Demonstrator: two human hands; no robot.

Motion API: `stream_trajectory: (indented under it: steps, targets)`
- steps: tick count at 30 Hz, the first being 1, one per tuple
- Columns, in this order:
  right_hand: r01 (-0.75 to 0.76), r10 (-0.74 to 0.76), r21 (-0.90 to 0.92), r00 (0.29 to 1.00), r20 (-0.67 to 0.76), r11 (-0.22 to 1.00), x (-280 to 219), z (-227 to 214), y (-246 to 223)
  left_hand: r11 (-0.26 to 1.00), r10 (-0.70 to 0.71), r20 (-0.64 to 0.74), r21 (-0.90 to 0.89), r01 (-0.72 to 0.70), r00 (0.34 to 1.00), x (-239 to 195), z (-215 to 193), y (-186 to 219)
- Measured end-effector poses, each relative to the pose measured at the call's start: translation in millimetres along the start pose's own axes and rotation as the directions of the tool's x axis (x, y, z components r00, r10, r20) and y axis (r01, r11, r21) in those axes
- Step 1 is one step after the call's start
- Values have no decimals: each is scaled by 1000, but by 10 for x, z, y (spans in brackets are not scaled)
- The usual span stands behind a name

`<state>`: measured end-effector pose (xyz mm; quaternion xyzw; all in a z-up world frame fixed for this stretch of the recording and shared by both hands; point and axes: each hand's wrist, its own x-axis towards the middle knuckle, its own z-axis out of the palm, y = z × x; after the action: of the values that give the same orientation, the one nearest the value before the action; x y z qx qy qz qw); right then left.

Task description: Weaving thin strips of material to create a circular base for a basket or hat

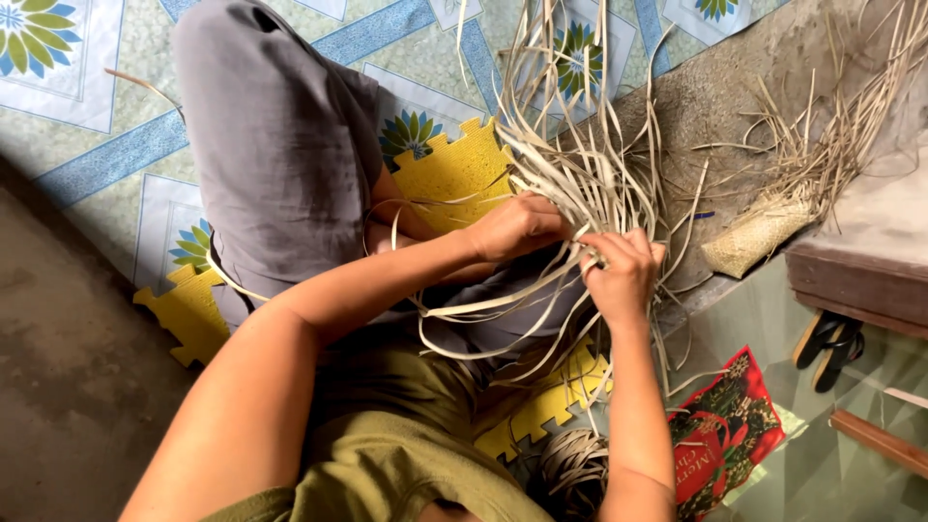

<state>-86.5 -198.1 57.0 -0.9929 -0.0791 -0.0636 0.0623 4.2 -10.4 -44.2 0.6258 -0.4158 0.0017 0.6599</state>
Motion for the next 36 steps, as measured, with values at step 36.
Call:
stream_trajectory:
  steps: [36]
  targets:
    - [287, -342, -293, 927, -156, 912, -553, 488, -878, 927, -115, 254, -321, 196, 960, 573, 161, 4]
